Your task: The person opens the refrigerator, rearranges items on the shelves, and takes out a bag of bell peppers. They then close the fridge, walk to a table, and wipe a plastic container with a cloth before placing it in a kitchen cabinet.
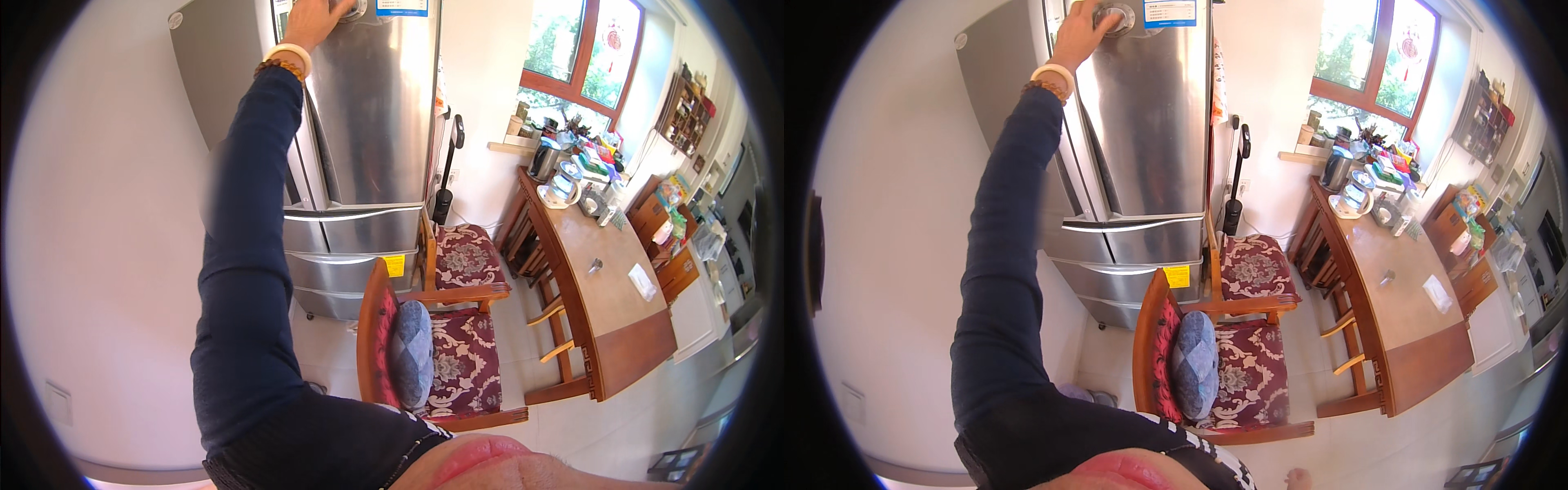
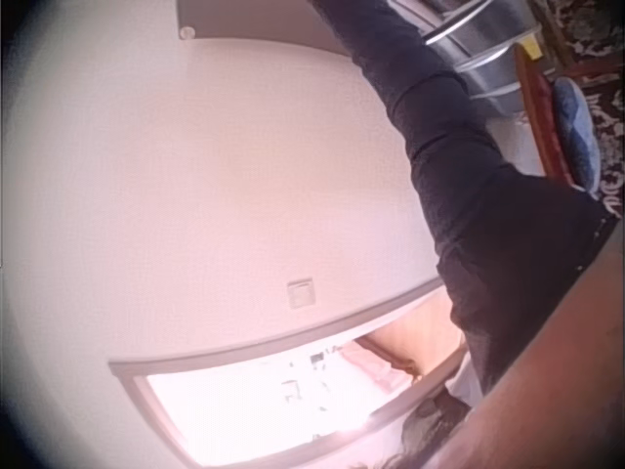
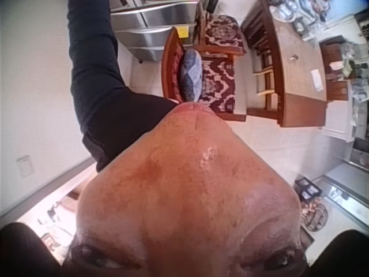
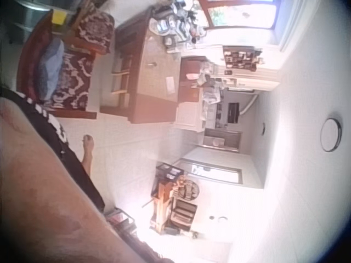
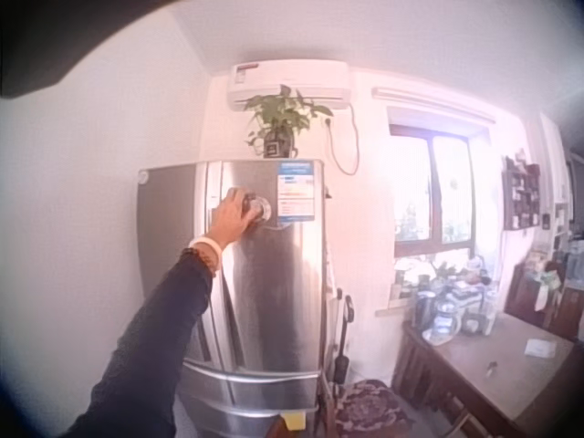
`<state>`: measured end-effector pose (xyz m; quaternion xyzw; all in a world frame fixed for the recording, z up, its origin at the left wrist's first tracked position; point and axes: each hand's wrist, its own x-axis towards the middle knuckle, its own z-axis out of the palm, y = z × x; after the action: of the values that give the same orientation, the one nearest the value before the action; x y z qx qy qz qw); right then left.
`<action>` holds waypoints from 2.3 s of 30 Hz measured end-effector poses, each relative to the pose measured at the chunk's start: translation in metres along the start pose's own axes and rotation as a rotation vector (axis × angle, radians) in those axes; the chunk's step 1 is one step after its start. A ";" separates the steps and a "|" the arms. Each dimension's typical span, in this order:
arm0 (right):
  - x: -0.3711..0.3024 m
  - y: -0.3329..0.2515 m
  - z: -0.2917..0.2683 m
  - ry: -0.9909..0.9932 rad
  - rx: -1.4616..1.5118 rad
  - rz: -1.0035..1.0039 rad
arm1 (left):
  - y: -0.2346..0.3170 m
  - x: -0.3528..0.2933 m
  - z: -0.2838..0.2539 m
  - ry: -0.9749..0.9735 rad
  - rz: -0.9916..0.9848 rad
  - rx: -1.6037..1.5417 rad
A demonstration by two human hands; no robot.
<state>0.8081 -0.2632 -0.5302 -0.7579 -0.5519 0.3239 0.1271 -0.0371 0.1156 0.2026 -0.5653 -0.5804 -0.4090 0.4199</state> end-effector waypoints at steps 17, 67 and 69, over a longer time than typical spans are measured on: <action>0.010 -0.014 0.003 -0.049 0.237 0.034 | 0.004 -0.007 -0.006 -0.039 0.256 -0.115; 0.004 0.002 0.013 0.170 -0.152 -0.230 | 0.022 -0.011 -0.007 0.039 0.217 -0.010; 0.001 -0.001 0.013 0.380 -0.451 -0.473 | 0.021 -0.012 -0.005 0.018 0.186 0.010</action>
<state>0.7992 -0.2641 -0.5393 -0.6652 -0.7355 0.0097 0.1284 -0.0156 0.1074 0.1933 -0.6110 -0.5233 -0.3705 0.4642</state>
